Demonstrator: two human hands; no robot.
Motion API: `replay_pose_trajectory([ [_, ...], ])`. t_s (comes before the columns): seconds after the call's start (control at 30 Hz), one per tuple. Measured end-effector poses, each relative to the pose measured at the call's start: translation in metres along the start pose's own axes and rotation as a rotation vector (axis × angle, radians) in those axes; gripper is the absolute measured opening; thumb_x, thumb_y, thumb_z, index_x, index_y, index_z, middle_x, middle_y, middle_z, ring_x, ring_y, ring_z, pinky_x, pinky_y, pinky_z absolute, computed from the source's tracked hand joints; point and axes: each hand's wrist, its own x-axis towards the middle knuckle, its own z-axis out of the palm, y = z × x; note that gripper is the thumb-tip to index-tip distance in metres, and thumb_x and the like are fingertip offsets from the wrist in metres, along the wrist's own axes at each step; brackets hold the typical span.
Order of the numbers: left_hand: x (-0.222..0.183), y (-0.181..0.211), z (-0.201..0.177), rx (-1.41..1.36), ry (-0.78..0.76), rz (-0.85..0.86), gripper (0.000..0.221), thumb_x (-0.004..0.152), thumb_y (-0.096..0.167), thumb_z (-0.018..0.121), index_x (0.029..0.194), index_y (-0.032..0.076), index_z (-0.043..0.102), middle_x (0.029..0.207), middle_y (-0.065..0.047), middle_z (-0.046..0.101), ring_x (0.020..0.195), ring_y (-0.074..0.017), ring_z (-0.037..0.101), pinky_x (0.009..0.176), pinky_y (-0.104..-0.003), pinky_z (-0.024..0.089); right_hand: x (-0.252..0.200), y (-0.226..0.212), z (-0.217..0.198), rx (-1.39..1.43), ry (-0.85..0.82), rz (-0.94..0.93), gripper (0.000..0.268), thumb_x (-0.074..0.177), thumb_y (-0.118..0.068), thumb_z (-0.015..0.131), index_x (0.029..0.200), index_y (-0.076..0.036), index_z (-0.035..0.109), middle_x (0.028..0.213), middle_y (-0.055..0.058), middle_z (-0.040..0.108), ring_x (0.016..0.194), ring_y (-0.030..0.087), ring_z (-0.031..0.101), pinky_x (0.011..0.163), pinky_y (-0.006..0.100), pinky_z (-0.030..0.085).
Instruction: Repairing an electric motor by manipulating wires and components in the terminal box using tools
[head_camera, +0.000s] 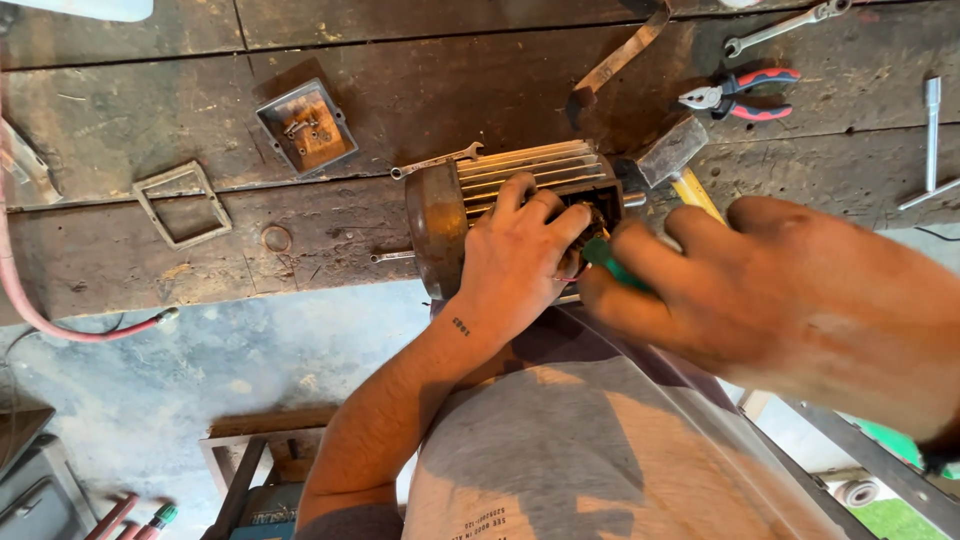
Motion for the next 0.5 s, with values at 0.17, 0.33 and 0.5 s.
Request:
replay_pose_trajectory([
  [0.17,0.0,-0.002,0.006,0.013,-0.022,0.008,0.043,0.078,0.032,0.079,0.118,0.026,0.064,0.106,0.002,0.063,0.125,-0.0327,0.049,0.052,-0.05,0.057,-0.003,-0.001,0.014,-0.131,0.068,0.101,0.053,0.121,-0.059,0.039,0.085,-0.022,0.055,0.056,-0.006,0.047,0.047,0.014,0.055,0.052,0.026,0.044],
  [0.33,0.003,-0.001,-0.004,0.027,-0.038,0.012,0.044,0.078,0.032,0.079,0.119,0.027,0.064,0.106,0.003,0.063,0.125,-0.0325,0.05,0.048,-0.049,0.057,0.001,0.004,0.008,-0.076,0.047,0.082,0.036,0.111,-0.055,0.036,0.101,-0.023,0.049,0.089,0.001,0.055,0.065,0.018,0.059,0.055,0.029,0.04],
  [0.5,0.002,-0.006,0.0,0.02,-0.023,0.054,0.047,0.078,0.033,0.079,0.121,0.027,0.063,0.107,0.005,0.065,0.125,-0.0327,0.051,0.048,-0.048,0.056,0.001,0.012,0.009,0.012,0.12,-0.268,0.032,0.089,-0.001,0.056,0.119,-0.012,0.054,0.094,0.008,0.061,0.065,0.024,0.062,0.055,0.035,0.045],
])
